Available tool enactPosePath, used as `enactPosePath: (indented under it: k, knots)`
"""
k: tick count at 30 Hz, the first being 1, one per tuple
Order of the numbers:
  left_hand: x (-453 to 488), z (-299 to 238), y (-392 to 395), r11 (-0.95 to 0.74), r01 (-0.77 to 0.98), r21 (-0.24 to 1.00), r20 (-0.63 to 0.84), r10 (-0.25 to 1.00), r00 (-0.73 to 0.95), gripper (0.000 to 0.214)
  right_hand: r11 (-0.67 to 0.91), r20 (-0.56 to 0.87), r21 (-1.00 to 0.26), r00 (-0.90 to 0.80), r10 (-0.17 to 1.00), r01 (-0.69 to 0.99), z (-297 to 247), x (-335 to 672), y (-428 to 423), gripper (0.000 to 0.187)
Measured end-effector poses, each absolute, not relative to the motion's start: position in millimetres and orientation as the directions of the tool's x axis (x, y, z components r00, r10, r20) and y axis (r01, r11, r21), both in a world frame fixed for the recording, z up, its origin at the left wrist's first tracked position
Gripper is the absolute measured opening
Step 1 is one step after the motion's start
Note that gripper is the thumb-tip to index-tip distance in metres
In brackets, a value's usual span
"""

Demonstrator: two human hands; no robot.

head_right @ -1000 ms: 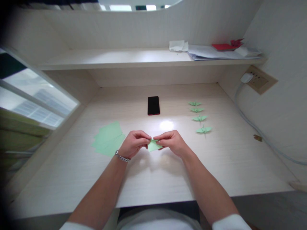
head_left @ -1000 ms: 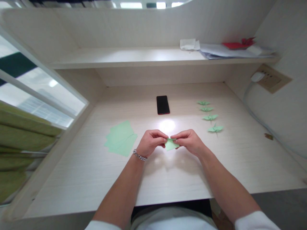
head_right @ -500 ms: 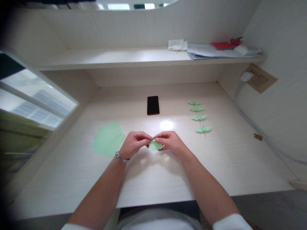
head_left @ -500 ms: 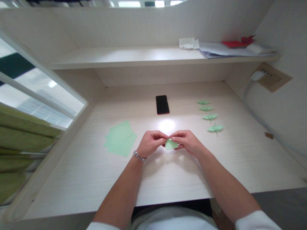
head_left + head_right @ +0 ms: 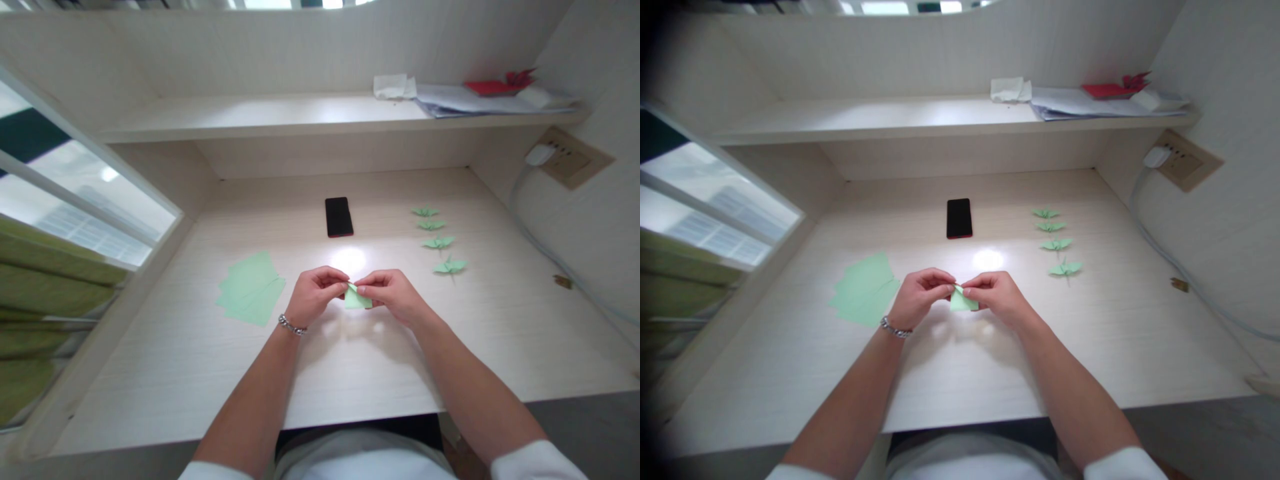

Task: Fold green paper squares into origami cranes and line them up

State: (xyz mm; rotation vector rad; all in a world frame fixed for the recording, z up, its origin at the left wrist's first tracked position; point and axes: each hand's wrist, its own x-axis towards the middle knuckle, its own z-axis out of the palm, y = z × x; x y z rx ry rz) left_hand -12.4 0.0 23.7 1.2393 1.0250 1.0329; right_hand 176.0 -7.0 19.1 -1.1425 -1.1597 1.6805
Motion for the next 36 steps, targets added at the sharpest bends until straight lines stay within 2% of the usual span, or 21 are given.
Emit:
enactPosePath:
  k: [11, 17, 36]
  knots:
    - [-10.0, 16.7, 3.3, 0.132, -0.149, 0.980, -0.098, 0.971, 0.216, 0.019, -0.297, -0.255, -0.947, -0.278, 0.926, -0.119, 15.8, 175.2, -6.3, 0.028]
    - [-7.6, 17.3, 2.0, 0.136, -0.063, 0.989, -0.118, 0.967, 0.224, 0.028, -0.271, -0.236, -0.958, -0.287, 0.928, -0.088, 16.7, 174.4, -6.4, 0.028]
    - [-7.5, 17.0, 2.1, 0.152, -0.063, 0.986, -0.137, 0.970, 0.200, 0.028, -0.343, -0.276, -0.929, -0.351, 0.895, -0.141, 13.3, 175.0, -4.0, 0.029]
